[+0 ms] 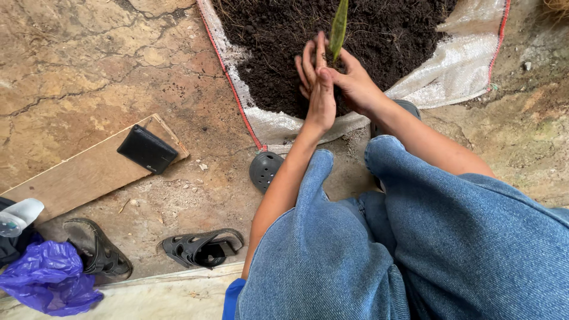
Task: The person kneels beside a white sack filled with soil and repeatedly packs soil around a small plant's base with both hands. The person adjusts the plant's position and continues to firm the soil around it.
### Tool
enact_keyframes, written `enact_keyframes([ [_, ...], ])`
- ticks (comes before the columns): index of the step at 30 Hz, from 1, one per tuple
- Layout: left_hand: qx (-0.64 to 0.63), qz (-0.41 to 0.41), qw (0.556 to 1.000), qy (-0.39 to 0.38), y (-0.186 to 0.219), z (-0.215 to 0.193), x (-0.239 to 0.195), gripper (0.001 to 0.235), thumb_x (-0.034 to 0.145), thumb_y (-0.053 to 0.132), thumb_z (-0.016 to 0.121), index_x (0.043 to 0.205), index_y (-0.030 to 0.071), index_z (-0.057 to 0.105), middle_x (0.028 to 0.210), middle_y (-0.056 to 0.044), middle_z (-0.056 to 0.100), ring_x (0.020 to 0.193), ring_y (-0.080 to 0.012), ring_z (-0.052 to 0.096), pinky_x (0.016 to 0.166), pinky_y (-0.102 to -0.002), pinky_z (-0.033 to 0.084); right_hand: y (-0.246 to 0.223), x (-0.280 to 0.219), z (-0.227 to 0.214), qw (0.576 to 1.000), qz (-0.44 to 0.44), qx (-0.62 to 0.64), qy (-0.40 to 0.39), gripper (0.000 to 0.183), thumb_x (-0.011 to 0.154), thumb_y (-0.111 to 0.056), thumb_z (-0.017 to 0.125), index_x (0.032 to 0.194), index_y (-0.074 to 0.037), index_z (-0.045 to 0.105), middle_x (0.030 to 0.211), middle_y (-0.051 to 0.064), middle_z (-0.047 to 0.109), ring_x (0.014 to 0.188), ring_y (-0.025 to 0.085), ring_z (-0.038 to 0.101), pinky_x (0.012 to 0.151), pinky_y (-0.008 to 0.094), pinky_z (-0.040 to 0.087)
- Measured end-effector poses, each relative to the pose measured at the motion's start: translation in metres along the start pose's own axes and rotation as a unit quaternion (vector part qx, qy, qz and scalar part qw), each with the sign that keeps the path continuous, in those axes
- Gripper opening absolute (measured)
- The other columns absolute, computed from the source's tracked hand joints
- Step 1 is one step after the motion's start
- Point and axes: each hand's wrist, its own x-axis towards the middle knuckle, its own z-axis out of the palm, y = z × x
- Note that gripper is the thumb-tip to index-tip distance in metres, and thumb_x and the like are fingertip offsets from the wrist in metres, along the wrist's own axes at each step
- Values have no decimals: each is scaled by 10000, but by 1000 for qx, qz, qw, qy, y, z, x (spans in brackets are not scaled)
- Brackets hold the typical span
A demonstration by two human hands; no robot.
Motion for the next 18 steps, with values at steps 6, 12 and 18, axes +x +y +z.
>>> enact_keyframes([
  [6,8,19,984,176,-15,-37,11,755,1113,653,119,1657,156,284,1750,-182,118,1647,-363,126,1337,-570,158,-8,-10,6,991,89,73,67,367,990,-168,792,1265,-47,581,948,55,650,803,153,654,605,312,541],
  [12,-26,29,991,129,-17,-24,8,572,1156,514,296,1541,129,473,1686,-162,353,1586,-336,371,1313,-523,349,-10,-9,9,985,95,108,100,307,913,-125,764,1151,-105,571,810,10,645,687,134,659,495,293,516],
  [18,-28,27,994,99,-3,-8,-8,481,1134,400,409,1459,80,562,1620,-176,395,1529,-318,405,1261,-431,351,17,-9,-7,995,16,-5,98,141,937,-2,726,1000,-65,617,839,-32,603,727,68,569,636,246,474],
])
